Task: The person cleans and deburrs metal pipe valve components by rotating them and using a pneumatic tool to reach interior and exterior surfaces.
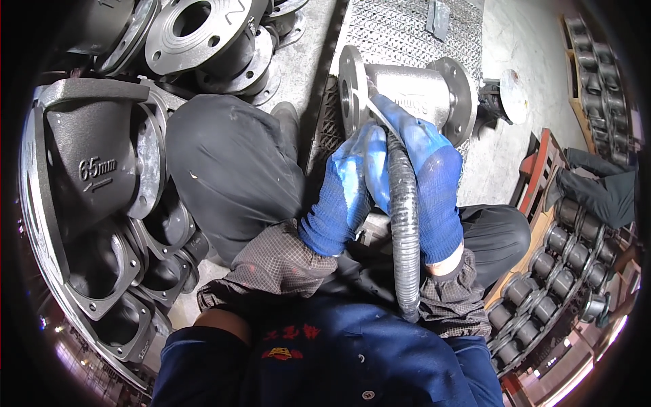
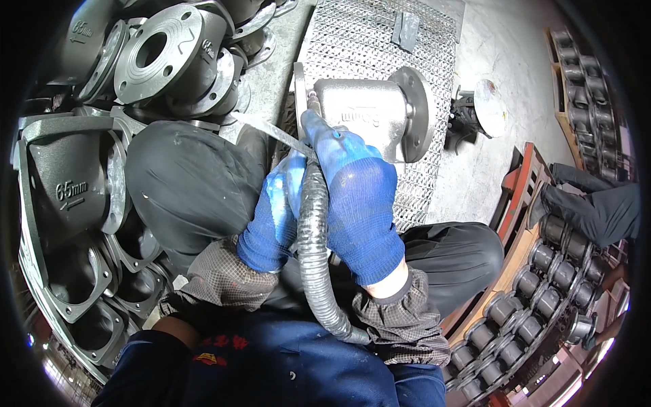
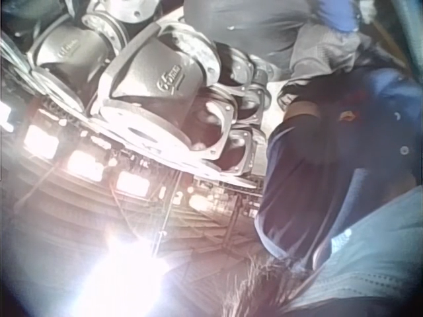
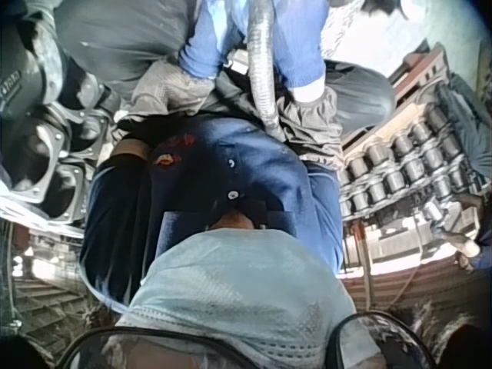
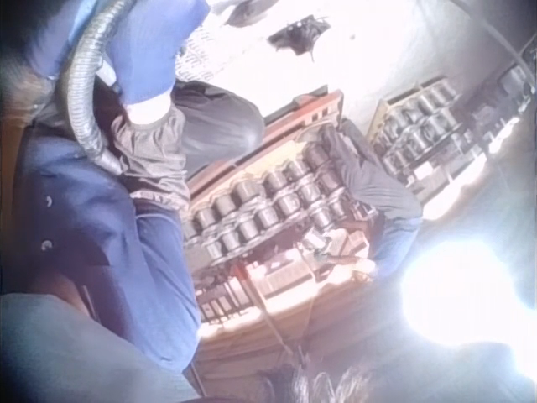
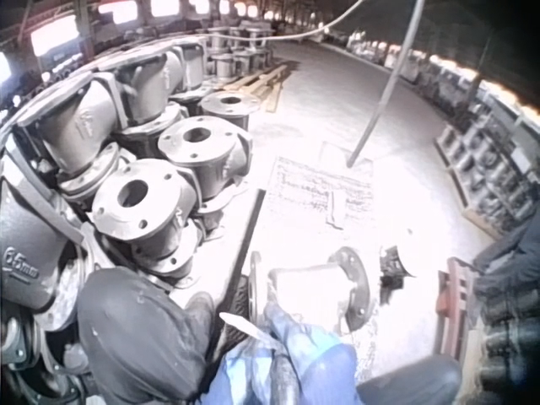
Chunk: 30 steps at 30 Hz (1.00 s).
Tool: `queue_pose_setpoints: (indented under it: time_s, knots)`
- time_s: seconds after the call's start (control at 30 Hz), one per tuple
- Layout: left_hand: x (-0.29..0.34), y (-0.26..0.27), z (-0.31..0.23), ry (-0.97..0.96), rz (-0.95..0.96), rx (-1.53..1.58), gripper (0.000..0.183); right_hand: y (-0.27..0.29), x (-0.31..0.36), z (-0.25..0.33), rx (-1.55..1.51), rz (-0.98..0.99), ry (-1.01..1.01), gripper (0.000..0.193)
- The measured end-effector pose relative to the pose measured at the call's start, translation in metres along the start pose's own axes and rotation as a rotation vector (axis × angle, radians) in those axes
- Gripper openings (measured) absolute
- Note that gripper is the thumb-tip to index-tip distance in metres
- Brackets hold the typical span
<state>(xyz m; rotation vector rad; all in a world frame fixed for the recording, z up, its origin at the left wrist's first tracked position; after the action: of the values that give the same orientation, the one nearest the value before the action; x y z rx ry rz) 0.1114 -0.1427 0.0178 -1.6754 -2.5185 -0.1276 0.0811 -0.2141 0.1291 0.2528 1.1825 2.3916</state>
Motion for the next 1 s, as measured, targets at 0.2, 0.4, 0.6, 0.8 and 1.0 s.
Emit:
queue_pose_setpoints:
  time_s: [0.2,0.4,0.6,0.8,1.0]
  knots:
    - [0.0,-0.001,-0.017,-0.14,-0.035,-0.253,0.031,-0.004,0.004,0.0,0.012,0.027,-0.005,0.048]
    - [-0.001,-0.002,-0.023,-0.115,-0.004,-0.18,0.025,-0.004,0.005,0.002,0.118,-0.093,0.095,0.034]
    - [-0.013,-0.019,0.006,-0.042,0.116,0.961,0.044,0.003,0.032,0.016,0.158,-0.103,0.226,0.046]
    - [-0.006,-0.024,-0.025,-0.058,0.123,0.957,0.047,0.015,0.08,0.001,-0.084,-0.087,0.255,0.052]
    - [-0.001,-0.038,-0.045,-0.092,0.263,0.876,0.048,0.012,0.104,-0.068,-0.743,0.02,-0.249,0.034]
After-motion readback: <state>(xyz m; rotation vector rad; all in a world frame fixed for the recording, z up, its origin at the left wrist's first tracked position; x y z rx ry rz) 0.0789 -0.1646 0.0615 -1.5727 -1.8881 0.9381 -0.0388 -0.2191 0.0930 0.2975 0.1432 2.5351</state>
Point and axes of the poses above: each hand's wrist, its own x-axis away from the middle knuckle, its own y-axis out of the back of the hand, z = x × y, the point moved 10 cm from there along -x, towards the middle knuckle, and after that the axes turned 11 degrees about z, right-handed, at the moved point
